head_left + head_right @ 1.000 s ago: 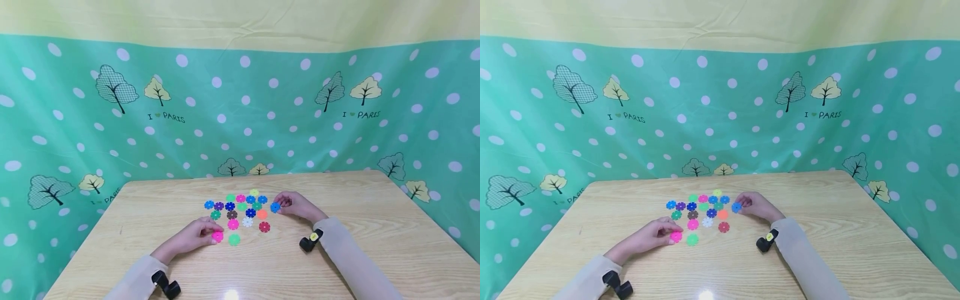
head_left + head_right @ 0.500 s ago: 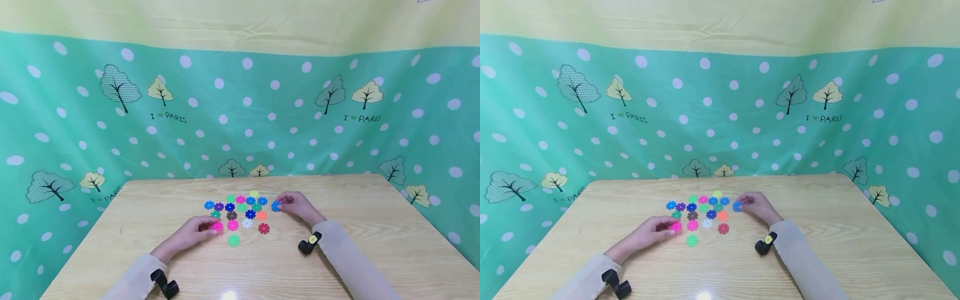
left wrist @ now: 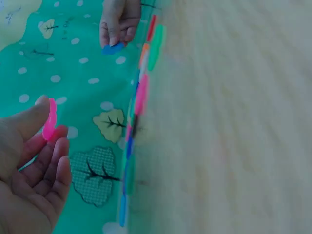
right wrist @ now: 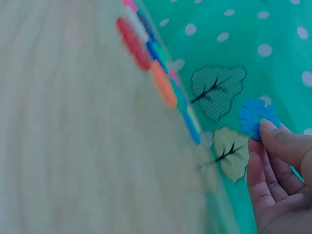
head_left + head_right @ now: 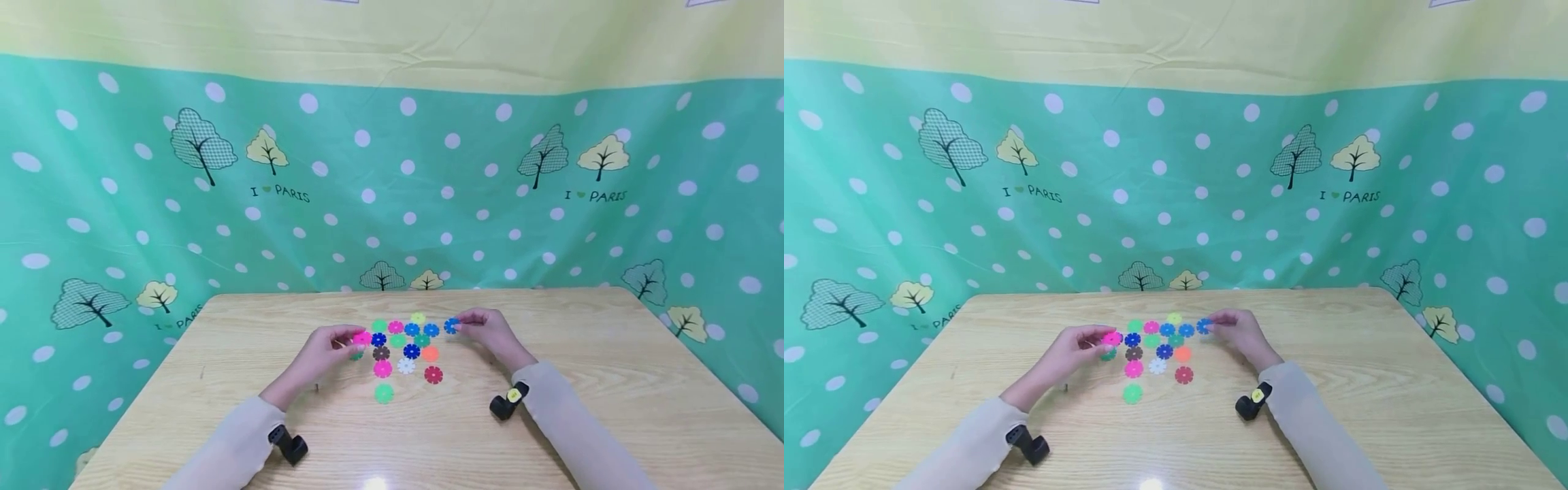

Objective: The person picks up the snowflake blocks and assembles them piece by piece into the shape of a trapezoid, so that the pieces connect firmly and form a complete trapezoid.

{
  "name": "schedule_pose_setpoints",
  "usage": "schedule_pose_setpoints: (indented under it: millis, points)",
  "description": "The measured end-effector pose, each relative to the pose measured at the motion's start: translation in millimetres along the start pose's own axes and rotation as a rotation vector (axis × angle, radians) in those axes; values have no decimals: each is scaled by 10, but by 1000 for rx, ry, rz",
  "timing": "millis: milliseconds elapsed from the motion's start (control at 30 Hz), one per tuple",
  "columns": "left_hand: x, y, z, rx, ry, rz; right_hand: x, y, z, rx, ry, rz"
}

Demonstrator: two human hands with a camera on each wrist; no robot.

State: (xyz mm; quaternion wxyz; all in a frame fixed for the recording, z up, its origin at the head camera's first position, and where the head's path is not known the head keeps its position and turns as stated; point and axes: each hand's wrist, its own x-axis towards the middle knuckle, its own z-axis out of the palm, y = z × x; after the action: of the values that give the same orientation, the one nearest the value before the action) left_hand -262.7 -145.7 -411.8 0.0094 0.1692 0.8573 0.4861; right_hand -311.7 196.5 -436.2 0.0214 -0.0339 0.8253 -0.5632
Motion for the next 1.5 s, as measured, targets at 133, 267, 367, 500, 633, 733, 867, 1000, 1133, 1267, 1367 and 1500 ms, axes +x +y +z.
schedule_pose_setpoints:
  millis: [133,267,367,500,633,733,867,1000,1133,1267,1367,1500]
  points:
    - [70,144,58,-63,38,-33,-93,-187,45,64,2,-59]
    - [114,297,112,-93,61,-40,-178,-346,101,104,16,-123]
    - [131,412,153,-95,61,-29,-248,-426,134,107,42,-167]
    - [139,525,201,-110,51,-5,-345,-516,174,108,88,-214]
    - [138,599,230,-129,49,9,-427,-597,227,118,83,-261]
    - [139,643,250,-130,54,19,-463,-634,269,133,48,-295]
    - [145,678,292,-151,58,30,-490,-659,303,165,26,-322]
    - [139,680,346,-198,44,22,-506,-671,318,182,17,-324]
    - [129,668,389,-223,50,30,-505,-670,335,177,8,-314]
    - [133,653,416,-210,75,36,-498,-665,351,180,1,-302]
    - [143,657,422,-199,90,24,-526,-697,355,181,-10,-294]
    - [147,670,421,-203,98,16,-532,-688,368,169,-18,-319]
